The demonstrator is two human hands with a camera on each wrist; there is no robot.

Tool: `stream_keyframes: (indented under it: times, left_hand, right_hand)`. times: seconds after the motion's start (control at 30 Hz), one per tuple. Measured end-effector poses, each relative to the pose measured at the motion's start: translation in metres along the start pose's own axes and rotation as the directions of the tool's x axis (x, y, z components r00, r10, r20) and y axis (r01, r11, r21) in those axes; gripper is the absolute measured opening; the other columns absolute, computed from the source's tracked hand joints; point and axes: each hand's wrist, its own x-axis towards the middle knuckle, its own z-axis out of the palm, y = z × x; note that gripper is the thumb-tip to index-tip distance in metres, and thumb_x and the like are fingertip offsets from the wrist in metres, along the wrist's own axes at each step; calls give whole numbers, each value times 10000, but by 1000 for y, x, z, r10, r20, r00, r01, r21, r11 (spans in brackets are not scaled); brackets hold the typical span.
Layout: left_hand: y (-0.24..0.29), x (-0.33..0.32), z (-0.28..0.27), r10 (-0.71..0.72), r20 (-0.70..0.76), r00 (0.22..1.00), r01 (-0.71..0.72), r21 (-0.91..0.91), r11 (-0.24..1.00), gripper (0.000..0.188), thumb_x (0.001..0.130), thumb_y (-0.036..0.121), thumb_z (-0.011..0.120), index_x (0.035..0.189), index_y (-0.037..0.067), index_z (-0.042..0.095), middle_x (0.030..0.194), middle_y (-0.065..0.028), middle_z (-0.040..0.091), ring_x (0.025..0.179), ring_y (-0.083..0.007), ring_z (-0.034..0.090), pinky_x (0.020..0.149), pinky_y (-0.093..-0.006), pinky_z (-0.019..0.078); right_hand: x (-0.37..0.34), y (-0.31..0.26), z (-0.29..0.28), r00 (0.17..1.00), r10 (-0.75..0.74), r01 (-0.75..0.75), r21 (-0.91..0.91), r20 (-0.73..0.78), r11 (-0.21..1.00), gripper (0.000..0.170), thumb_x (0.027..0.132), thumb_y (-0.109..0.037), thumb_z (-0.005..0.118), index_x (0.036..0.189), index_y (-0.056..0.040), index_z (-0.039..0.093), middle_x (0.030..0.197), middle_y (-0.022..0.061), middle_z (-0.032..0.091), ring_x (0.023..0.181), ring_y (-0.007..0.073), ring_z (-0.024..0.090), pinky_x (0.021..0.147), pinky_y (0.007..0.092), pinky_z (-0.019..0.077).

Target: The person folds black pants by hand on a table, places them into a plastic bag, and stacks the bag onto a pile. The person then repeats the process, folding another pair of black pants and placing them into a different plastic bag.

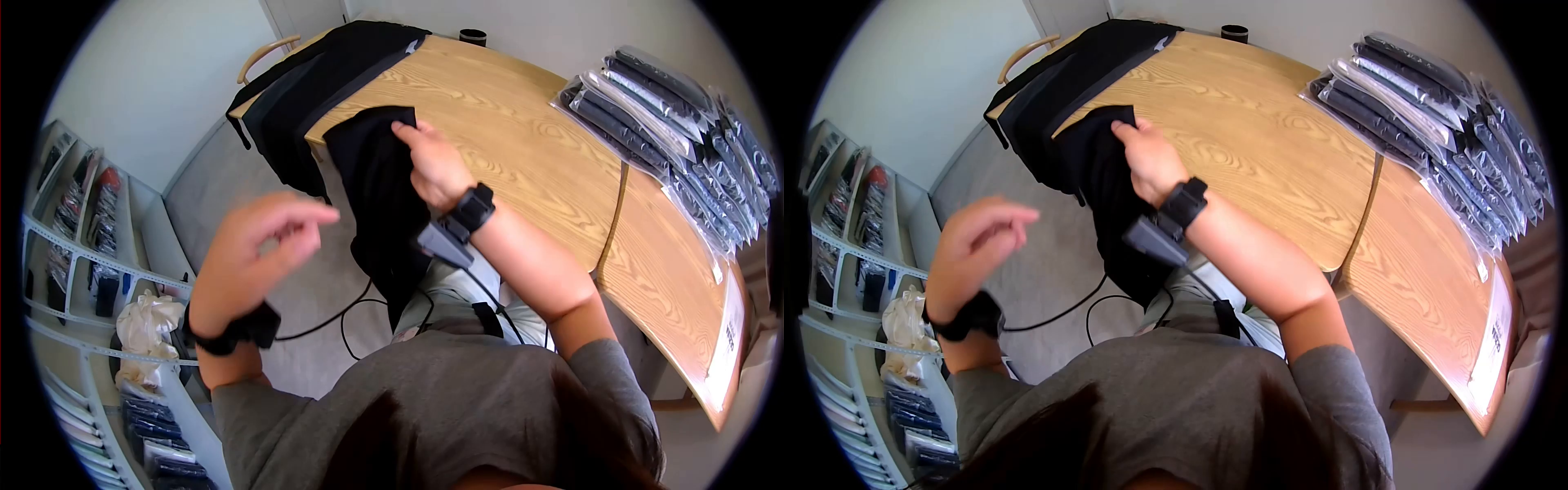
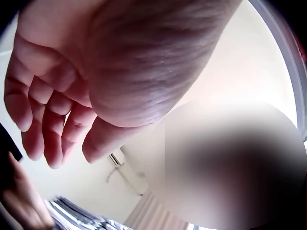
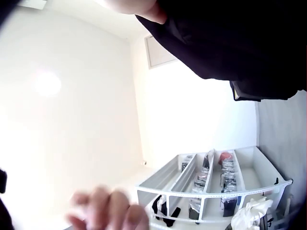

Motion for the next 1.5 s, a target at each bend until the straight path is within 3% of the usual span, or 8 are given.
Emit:
stream_keyframes:
  times: [0.2,0.37,0.5,0.63,0.83,1.03,1.27,1.5]
  left_hand:
    - [47,-58,-56,538,378,753,-504,-195,842,410,814,318,711,1026,-24,634,761,-102,676,589,-169,638,468,-243,458]
    - [65,-106,-81,388,-196,901,-435,-412,801,449,744,238,787,1055,-4,572,800,-114,674,611,-154,637,479,-244,476]
    - [71,-39,-45,-169,-294,941,179,6,984,566,772,159,684,1264,-21,471,1113,-150,599,973,-173,590,811,-296,474]
    - [-25,40,-33,371,-236,898,-60,769,636,809,697,307,772,1347,13,392,1284,-172,506,1225,-333,441,1021,-417,341]
    - [-55,87,0,252,-221,942,-32,690,723,803,672,351,793,1302,10,431,1220,-207,547,1173,-367,487,979,-426,383]
    - [-35,106,-14,7,-42,999,10,402,916,430,753,294,752,945,-64,611,804,-164,657,713,-240,633,693,-316,493]
    - [8,116,-41,3,19,1000,-12,502,865,326,839,252,673,967,-45,630,817,-53,660,735,-111,597,694,-258,475]
    - [58,131,-91,-53,-152,987,119,464,878,377,859,321,657,1039,-9,629,888,-36,662,767,-104,616,705,-218,469]
  right_hand:
    - [65,7,-15,997,1,-4,37,75,999,206,947,-63,452,1105,36,542,1044,124,630,945,217,610,846,329,495]
    - [78,9,-4,976,35,-15,-92,216,996,211,940,-69,494,1118,37,535,1043,109,630,923,184,608,832,301,496]
    - [58,10,14,946,76,-40,-119,314,992,225,938,-75,510,1126,46,532,1053,102,630,937,167,606,831,277,496]
    - [30,-4,26,905,75,-34,-106,419,994,224,937,-79,517,1120,46,547,1047,89,636,949,145,608,832,250,497]
    - [3,-34,19,890,71,-8,-139,450,990,172,938,-96,516,1048,10,594,952,57,649,833,116,618,774,252,513]
    - [0,-43,-2,874,-15,149,-238,486,960,197,933,-103,534,1087,6,591,966,45,652,865,110,612,797,245,500]
    - [-15,-43,-31,828,-303,531,-484,472,695,469,811,-80,693,1241,-50,507,1123,35,581,1070,114,526,922,255,418]
    - [-41,21,-104,919,-281,393,-634,275,666,423,736,-131,764,1097,-103,546,1181,54,555,1140,180,500,991,331,375]
